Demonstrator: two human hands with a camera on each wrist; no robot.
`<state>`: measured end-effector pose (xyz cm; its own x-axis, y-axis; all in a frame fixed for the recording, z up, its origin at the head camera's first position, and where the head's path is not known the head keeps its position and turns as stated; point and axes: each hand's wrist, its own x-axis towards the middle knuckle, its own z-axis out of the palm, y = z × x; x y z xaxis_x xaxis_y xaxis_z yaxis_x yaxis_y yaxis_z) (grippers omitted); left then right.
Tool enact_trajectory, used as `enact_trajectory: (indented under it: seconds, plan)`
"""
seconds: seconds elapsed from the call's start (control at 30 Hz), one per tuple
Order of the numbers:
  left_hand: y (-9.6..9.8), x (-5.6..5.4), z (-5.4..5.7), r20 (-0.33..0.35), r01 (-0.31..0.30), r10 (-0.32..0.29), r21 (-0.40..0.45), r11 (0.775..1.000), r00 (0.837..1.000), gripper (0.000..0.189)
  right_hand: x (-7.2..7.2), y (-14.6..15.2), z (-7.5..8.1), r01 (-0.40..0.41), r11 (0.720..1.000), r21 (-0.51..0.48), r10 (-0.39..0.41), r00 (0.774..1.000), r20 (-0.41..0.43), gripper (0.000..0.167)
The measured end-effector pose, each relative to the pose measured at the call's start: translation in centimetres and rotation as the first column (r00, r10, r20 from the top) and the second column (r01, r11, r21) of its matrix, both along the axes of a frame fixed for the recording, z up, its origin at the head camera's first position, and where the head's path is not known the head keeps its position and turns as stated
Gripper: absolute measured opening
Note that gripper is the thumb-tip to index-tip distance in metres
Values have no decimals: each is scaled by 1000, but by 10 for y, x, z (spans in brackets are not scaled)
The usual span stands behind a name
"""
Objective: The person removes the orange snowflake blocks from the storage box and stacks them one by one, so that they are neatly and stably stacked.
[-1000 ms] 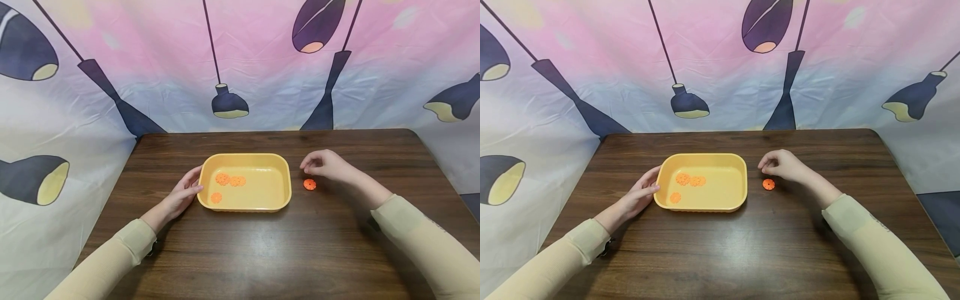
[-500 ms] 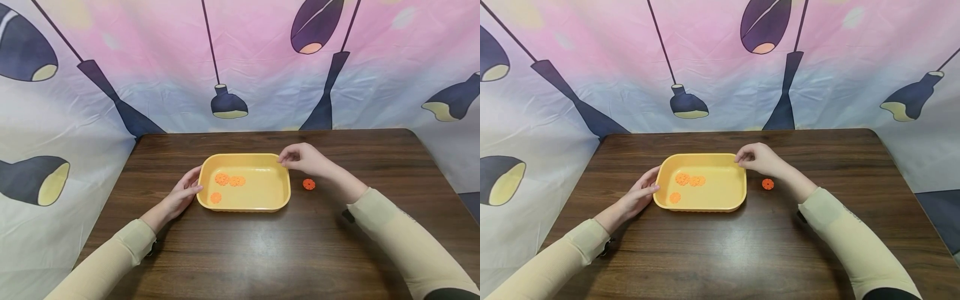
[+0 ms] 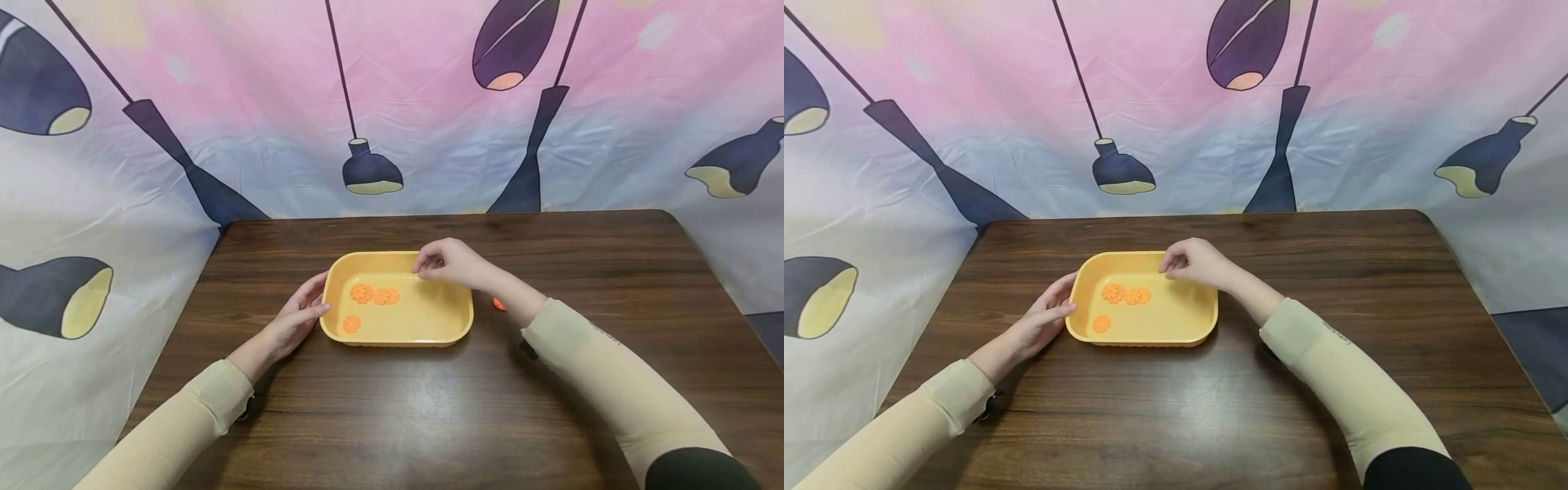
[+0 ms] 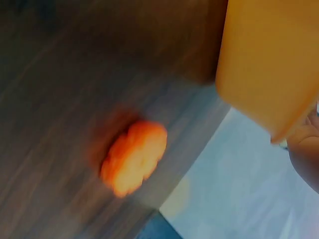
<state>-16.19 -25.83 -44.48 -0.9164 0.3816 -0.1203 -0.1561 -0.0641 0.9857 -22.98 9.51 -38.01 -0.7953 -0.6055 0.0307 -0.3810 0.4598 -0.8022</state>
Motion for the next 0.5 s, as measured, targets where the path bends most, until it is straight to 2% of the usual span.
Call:
enact_trajectory:
  seconds: [0.23, 0.5]
  plan:
    - [-1, 0, -2, -4, 5, -5, 3, 1000, 1000, 77, -3, -26, -15, -75, 997, 17, 76, 997, -18, 10]
    - [-1, -1, -3, -11, 9, -9, 9, 1000, 1000, 76, -1, -47, -25, -120, 992, 28, 119, 993, 25, 12]
